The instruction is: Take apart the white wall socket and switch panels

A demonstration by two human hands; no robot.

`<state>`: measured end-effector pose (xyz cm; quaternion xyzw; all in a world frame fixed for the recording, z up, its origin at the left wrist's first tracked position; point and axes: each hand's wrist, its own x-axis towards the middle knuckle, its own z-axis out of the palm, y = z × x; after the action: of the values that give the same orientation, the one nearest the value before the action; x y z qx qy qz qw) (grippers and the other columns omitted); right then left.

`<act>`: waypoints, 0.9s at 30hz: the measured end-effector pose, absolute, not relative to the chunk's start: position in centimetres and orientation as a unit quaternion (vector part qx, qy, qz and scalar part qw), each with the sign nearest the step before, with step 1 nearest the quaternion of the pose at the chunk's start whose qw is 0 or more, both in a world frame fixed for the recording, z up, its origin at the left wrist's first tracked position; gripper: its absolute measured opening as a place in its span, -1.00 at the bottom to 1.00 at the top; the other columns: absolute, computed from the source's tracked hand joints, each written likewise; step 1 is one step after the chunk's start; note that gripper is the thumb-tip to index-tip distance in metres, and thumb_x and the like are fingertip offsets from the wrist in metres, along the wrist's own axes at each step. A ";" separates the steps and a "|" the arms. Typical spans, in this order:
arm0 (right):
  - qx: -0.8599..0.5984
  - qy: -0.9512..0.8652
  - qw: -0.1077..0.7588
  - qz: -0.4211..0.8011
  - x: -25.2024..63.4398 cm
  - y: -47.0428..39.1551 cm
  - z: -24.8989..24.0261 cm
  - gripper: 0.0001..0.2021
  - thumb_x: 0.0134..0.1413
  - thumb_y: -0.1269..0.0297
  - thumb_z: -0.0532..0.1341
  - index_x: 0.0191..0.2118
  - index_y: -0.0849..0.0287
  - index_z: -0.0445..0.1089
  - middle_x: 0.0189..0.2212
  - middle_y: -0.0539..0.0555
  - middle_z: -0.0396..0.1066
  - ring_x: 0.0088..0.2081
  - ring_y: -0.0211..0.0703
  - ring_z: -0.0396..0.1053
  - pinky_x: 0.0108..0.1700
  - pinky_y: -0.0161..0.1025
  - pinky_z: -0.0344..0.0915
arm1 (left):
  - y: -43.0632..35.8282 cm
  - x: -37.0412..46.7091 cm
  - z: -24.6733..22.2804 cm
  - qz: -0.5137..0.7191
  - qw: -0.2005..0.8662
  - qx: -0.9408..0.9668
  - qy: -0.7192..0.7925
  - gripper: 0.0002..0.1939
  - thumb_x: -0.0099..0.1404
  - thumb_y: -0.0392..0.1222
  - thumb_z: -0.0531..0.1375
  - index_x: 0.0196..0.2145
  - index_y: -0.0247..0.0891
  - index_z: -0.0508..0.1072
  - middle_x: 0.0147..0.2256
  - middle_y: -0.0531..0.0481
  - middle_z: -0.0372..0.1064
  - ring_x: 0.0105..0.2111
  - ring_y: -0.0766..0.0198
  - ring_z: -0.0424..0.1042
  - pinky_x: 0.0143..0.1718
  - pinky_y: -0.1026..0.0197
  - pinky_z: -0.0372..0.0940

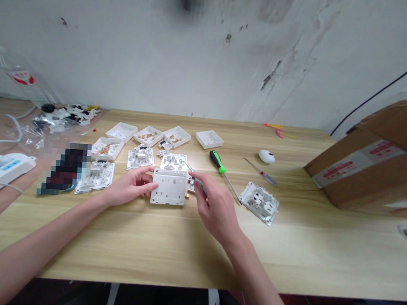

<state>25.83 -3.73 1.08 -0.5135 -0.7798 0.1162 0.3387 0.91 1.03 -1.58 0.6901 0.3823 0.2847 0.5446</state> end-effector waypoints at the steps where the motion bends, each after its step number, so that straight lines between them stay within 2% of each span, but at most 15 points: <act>1: -0.510 -0.787 0.329 0.112 25.7 -4.2 1.2 -0.69 0.24 0.36 0.05 0.07 0.17 0.30 -0.17 0.11 0.47 -0.28 -0.18 0.40 -0.26 -0.26 0.26 | 1.1 0.9 -1.6 0.283 0.546 0.691 0.381 -0.61 0.28 -0.08 0.18 -0.01 -0.29 0.24 -0.46 0.03 0.42 -0.51 0.34 0.37 -0.48 0.32 0.25; 5: -0.462 -0.833 0.294 0.083 24.7 -5.7 1.1 -0.67 0.19 0.44 0.04 0.04 0.20 0.34 -0.27 0.11 0.48 -0.33 -0.19 0.40 -0.32 -0.28 0.26 | 1.1 0.9 -1.7 0.287 0.553 0.688 0.373 -0.62 0.27 -0.08 0.20 -0.03 -0.31 0.27 -0.46 0.03 0.40 -0.52 0.35 0.36 -0.49 0.33 0.23; 9: -0.450 -0.840 0.297 0.064 23.7 -5.6 0.8 -0.73 0.23 0.38 0.05 -0.04 0.21 0.41 -0.42 0.08 0.42 -0.41 -0.21 0.36 -0.37 -0.30 0.22 | 1.1 0.9 -1.8 0.296 0.558 0.677 0.376 -0.62 0.26 -0.07 0.21 -0.04 -0.30 0.27 -0.49 0.05 0.38 -0.54 0.35 0.37 -0.49 0.32 0.26; 16: -0.457 -0.843 0.277 0.060 23.5 -4.9 1.1 -0.72 0.27 0.35 0.05 0.00 0.26 0.40 -0.41 0.08 0.45 -0.41 -0.19 0.38 -0.38 -0.28 0.21 | 1.3 0.8 -2.1 0.308 0.585 0.654 0.368 -0.59 0.25 -0.10 0.22 0.00 -0.31 0.27 -0.52 0.10 0.34 -0.56 0.37 0.36 -0.52 0.34 0.28; 19: -0.463 -0.856 0.229 0.015 23.2 -5.2 1.8 -0.71 0.26 0.36 0.04 0.00 0.28 0.39 -0.35 0.12 0.49 -0.37 -0.14 0.42 -0.39 -0.24 0.20 | 1.4 0.8 -2.1 0.306 0.607 0.638 0.362 -0.55 0.24 -0.10 0.23 0.02 -0.33 0.26 -0.52 0.10 0.34 -0.59 0.40 0.33 -0.54 0.35 0.27; 23: -0.475 -0.866 0.147 -0.051 22.0 -5.9 3.3 -0.76 0.20 0.43 0.07 -0.09 0.27 0.42 -0.37 0.13 0.49 -0.39 -0.10 0.43 -0.46 -0.23 0.13 | 1.3 0.9 -1.9 0.299 0.612 0.642 0.351 -0.54 0.23 -0.09 0.25 0.01 -0.35 0.28 -0.56 0.11 0.32 -0.61 0.41 0.30 -0.56 0.37 0.23; 27: -0.467 -0.874 0.104 -0.085 21.5 -5.9 3.8 -0.76 0.16 0.48 0.09 -0.10 0.27 0.41 -0.38 0.12 0.47 -0.38 -0.11 0.42 -0.49 -0.22 0.07 | 1.3 0.9 -1.8 0.295 0.612 0.648 0.344 -0.55 0.22 -0.07 0.27 0.00 -0.34 0.33 -0.56 0.10 0.32 -0.61 0.42 0.29 -0.56 0.39 0.21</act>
<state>21.46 -5.95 3.80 -0.4674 -0.8738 -0.0850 0.1036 0.91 1.30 -1.75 0.6481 0.3443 0.2953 0.6117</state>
